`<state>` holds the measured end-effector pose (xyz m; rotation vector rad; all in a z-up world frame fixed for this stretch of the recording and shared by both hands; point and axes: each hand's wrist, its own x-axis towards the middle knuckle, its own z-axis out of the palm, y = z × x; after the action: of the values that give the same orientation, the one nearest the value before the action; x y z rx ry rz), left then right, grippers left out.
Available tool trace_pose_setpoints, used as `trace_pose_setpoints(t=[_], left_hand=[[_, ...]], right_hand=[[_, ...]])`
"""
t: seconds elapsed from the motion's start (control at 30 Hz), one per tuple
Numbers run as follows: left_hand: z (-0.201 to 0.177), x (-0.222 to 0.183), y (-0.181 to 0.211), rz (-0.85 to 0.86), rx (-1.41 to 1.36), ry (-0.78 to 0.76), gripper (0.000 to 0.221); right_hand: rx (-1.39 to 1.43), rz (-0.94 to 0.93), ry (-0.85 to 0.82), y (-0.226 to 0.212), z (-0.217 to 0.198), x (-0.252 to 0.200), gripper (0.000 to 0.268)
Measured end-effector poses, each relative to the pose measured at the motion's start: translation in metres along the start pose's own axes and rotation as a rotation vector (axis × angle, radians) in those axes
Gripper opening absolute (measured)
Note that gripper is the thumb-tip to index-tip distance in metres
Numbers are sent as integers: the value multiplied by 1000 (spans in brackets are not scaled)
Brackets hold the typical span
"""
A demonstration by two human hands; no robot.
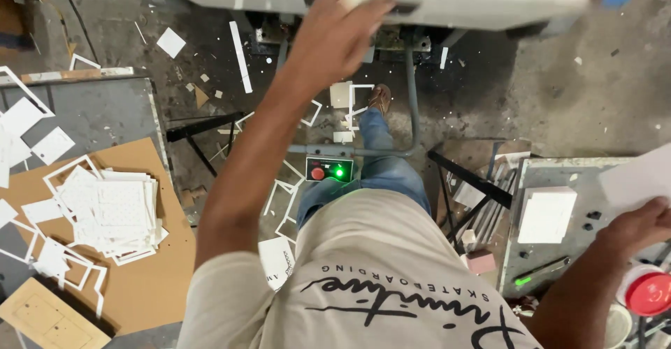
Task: The recorder is placing white cards into a manual printing press, operating the lever to process them, and stacking the results.
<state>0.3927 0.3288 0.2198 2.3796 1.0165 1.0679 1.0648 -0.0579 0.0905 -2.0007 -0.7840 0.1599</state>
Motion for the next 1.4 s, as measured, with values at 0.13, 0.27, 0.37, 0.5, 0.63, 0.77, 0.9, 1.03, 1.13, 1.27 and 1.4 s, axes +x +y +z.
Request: trace_pose_setpoints(t=[0.13, 0.27, 0.37, 0.5, 0.63, 0.77, 0.9, 1.03, 1.13, 1.27, 1.4], left_hand=[[80, 48, -40, -195, 37, -312, 49], [174, -12, -80, -337, 308, -523, 81], [175, -45, -60, -388, 318, -619, 100], [170, -87, -29, -424, 310, -708, 113], [148, -139, 15, -367, 251, -685, 116], [137, -221, 37, -236, 199, -541, 96], [108, -252, 28, -95, 433, -389, 59], [49, -246, 26, -294, 281, -375, 59], [15, -295, 5, -479, 437, -288, 60], [-75, -353, -24, -639, 867, 17, 44], [-129, -493, -69, -863, 880, 115, 33]], right_hand=[[316, 10, -23, -81, 55, 15, 24], [302, 97, 41, -176, 118, -5, 15], [382, 16, -86, -131, 149, 8, 17], [687, -265, -327, -80, 235, 5, 28], [243, -499, -459, -194, 341, -71, 12], [-387, -1067, -628, -231, 409, -144, 30], [-453, -1141, -698, -252, 447, -175, 33], [-413, -1190, -741, -261, 471, -174, 38], [-399, -1220, -783, -267, 479, -168, 39], [-409, -1168, -860, -271, 484, -163, 41], [-421, -1148, -874, -265, 488, -158, 45]])
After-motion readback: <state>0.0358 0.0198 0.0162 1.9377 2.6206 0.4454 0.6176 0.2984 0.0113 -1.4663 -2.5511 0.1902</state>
